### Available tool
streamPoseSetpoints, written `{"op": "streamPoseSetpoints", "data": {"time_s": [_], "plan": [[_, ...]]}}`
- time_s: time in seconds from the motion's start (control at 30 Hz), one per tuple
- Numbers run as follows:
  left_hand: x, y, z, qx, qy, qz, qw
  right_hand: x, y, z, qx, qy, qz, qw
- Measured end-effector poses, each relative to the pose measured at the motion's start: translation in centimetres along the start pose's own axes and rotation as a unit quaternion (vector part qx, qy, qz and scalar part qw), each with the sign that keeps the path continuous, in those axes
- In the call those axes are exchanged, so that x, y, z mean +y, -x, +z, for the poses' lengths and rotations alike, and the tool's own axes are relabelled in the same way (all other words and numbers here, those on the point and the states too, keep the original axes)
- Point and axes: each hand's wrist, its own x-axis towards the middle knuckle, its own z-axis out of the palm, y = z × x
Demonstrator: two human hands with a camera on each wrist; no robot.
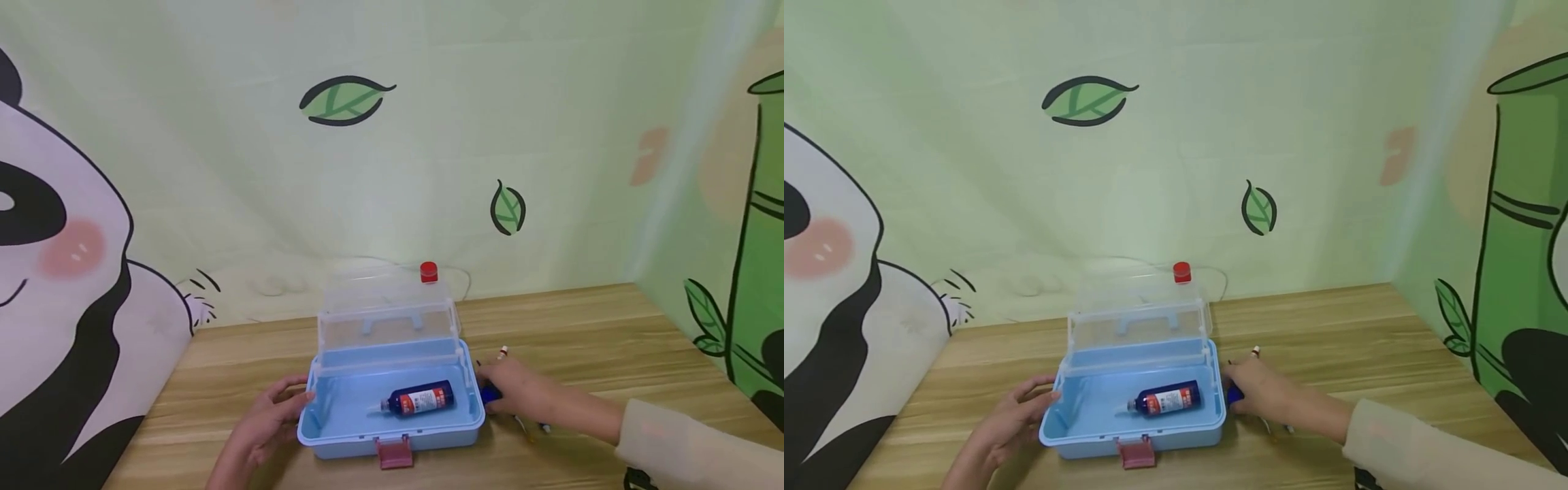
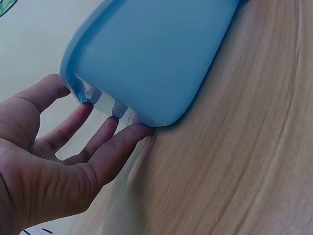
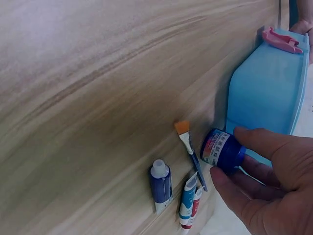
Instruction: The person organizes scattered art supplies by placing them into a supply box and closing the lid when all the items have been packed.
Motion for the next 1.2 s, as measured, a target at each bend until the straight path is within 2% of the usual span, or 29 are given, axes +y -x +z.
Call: {"op": "streamPoseSetpoints", "data": {"time_s": [0.27,0.57,0.83,1.03,1.2], "plan": [[-0.1,0.1,0.1,0.005,-0.003,0.001,1.0,-0.4,0.0,0.3,-0.002,0.045,-0.004,0.999],[-0.2,0.3,-0.1,0.005,-0.006,-0.009,0.9999,0.0,-0.1,0.8,0.0,0.057,-0.019,0.998],[0.3,-0.1,0.1,-0.012,-0.001,0.002,0.9999,0.3,-0.2,0.1,-0.002,0.079,-0.042,0.996],[0.5,-0.2,0.1,-0.017,0.008,0.007,0.9998,0.2,-0.6,-0.3,-0.041,0.039,-0.017,0.998],[0.1,0.3,-0.1,-0.023,0.012,0.011,0.9996,-0.3,-0.8,-1.1,-0.05,0.027,-0.018,0.998]]}}
